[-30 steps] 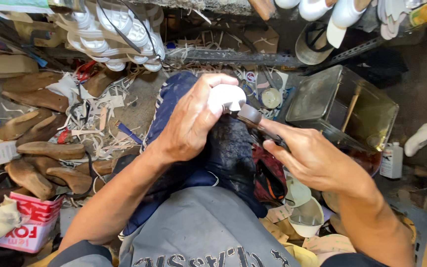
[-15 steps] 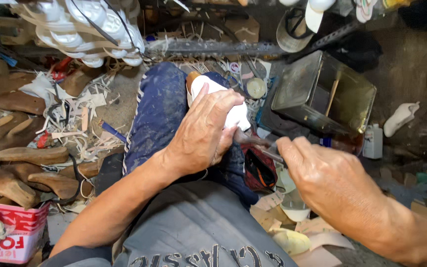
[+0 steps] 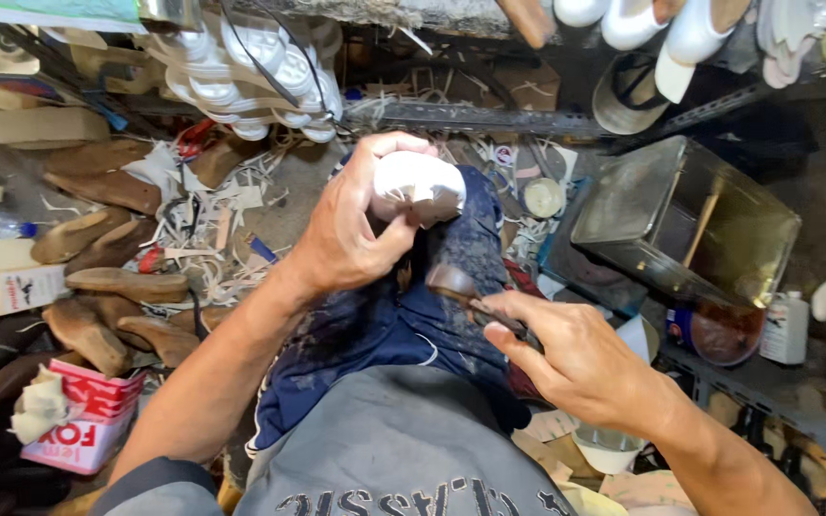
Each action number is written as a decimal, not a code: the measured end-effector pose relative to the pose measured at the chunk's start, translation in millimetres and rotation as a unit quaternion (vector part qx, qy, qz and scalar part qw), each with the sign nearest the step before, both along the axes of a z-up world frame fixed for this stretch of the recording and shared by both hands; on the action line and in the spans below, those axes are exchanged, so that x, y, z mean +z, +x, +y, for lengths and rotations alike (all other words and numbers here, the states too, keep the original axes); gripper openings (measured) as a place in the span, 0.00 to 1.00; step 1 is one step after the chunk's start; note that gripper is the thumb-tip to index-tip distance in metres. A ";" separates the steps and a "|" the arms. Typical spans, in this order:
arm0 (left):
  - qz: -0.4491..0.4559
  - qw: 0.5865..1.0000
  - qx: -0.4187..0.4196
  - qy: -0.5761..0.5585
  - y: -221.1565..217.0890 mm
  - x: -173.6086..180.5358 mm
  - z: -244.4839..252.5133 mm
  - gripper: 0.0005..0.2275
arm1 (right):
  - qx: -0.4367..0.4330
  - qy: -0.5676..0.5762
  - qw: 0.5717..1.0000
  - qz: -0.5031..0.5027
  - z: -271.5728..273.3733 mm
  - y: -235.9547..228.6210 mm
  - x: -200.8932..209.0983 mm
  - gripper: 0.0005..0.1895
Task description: The person holds a white shoe on their lap and uses a hammer to tap the sole and edges. They then use pliers to pull and adjust parts of the shoe's sole and upper. The person continues to hammer and pull at the shoe, working on different sections of the sole and edges.
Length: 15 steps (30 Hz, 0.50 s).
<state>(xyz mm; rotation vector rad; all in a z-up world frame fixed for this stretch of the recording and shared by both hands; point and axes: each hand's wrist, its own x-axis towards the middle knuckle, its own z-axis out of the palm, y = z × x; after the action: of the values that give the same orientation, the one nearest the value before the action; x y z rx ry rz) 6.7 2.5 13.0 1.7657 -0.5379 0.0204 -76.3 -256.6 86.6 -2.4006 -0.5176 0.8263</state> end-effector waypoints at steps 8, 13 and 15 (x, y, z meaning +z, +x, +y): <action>-0.010 0.999 -0.034 -0.001 -8.4 -8.7 -1.2 0.23 | 0.015 0.056 0.998 0.026 7.1 32.1 -5.6 0.25; -0.061 0.996 -0.056 -0.023 -14.6 -17.8 -9.4 0.24 | 0.001 -0.001 0.997 0.082 -0.8 40.5 9.7 0.25; -0.064 0.996 -0.062 -0.020 -20.5 -15.0 -13.4 0.25 | -0.008 -0.020 0.993 0.112 -3.0 40.9 19.4 0.25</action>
<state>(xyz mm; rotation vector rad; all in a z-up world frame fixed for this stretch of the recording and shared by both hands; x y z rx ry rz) -13.7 -10.9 -2.1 1.6965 -0.7343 0.0586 -35.4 -259.6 106.0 -2.3056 -0.3955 1.0931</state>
